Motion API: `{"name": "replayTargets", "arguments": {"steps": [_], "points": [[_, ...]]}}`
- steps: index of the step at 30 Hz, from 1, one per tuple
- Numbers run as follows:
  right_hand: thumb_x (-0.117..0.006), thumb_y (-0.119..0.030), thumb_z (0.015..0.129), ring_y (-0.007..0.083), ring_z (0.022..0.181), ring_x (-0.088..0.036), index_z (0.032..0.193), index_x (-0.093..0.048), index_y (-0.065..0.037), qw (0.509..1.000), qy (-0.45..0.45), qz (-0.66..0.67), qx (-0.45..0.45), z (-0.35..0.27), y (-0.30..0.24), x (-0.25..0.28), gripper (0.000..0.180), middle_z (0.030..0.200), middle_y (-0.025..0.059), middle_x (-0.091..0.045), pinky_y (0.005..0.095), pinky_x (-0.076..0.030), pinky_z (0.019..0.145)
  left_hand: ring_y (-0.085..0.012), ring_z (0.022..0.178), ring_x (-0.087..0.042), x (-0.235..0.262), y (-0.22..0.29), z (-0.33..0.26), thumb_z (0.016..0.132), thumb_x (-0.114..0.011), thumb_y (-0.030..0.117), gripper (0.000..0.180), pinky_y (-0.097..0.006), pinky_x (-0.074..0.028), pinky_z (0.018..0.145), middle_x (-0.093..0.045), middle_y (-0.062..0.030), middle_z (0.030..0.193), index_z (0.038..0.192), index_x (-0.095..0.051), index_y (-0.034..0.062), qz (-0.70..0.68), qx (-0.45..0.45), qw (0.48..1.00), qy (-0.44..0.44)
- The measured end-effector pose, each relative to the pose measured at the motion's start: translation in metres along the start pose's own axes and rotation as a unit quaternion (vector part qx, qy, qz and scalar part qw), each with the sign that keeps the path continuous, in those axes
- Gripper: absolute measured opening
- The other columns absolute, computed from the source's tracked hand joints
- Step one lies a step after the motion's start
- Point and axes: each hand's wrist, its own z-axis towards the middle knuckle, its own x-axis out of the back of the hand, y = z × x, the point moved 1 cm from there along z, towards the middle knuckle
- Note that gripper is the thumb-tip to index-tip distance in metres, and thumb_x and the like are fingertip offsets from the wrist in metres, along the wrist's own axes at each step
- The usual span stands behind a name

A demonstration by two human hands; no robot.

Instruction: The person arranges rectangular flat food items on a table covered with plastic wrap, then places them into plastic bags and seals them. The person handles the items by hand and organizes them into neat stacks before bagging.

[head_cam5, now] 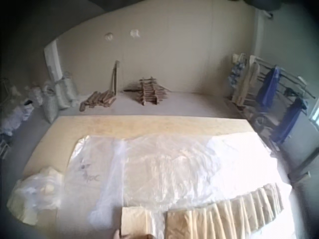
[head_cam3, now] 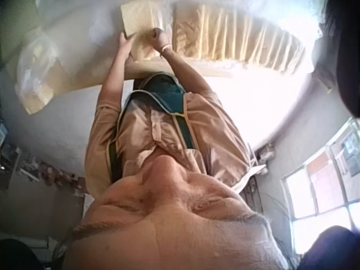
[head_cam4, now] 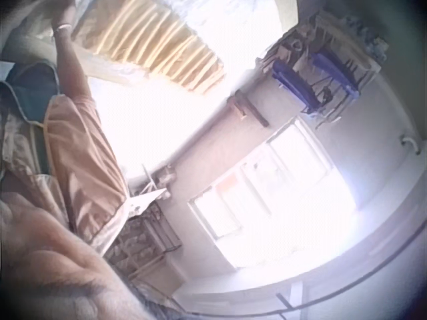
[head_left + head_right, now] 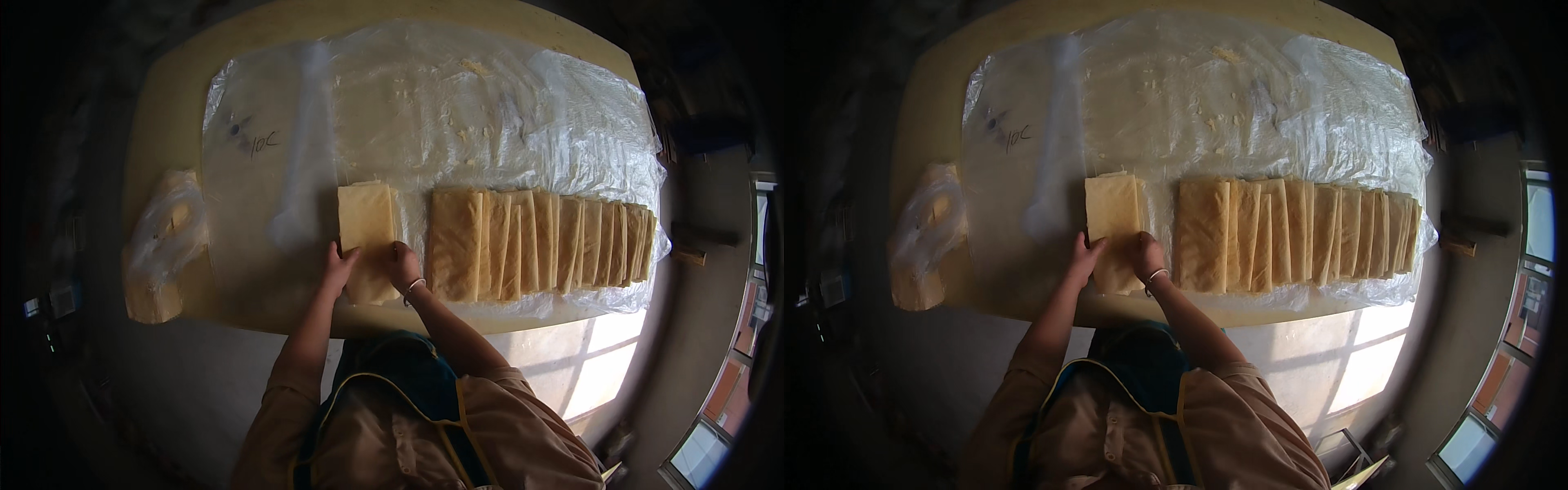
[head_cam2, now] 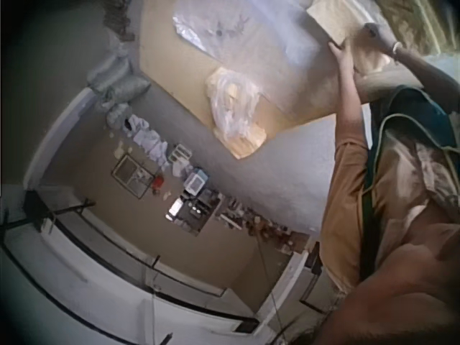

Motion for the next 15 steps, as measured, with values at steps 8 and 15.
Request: {"name": "replayTargets", "arguments": {"steps": [8,15], "points": [[-0.078,-0.017,0.075,0.0396,0.120,-0.052,0.131,-0.055,-0.010,0.925,0.345,-0.157,0.011,-0.074,0.039,0.132,0.061,0.127,0.0162,-0.056,0.0475,-0.040,0.102,-0.0431,0.125,-0.051,-0.023,0.006,-0.015,0.081,-0.080,0.021,0.073,-0.047,-0.043,0.106,-0.054,-0.0255,0.133,0.139,-0.044,-0.0035,0.171,-0.159,0.947,0.219],[-0.071,-0.022,0.079,0.0349,0.105,-0.060,0.116,-0.061,-0.012,0.933,0.276,-0.220,-0.071,-0.050,0.073,0.131,0.040,0.108,0.0115,-0.065,0.0468,-0.046,0.091,-0.0358,0.107,-0.060,-0.067,0.051,-0.059,0.077,-0.073,0.001,0.043,-0.044,-0.050,0.091,-0.062,-0.0160,0.114,0.117,-0.059,0.0063,0.183,-0.404,0.894,0.058]]}}
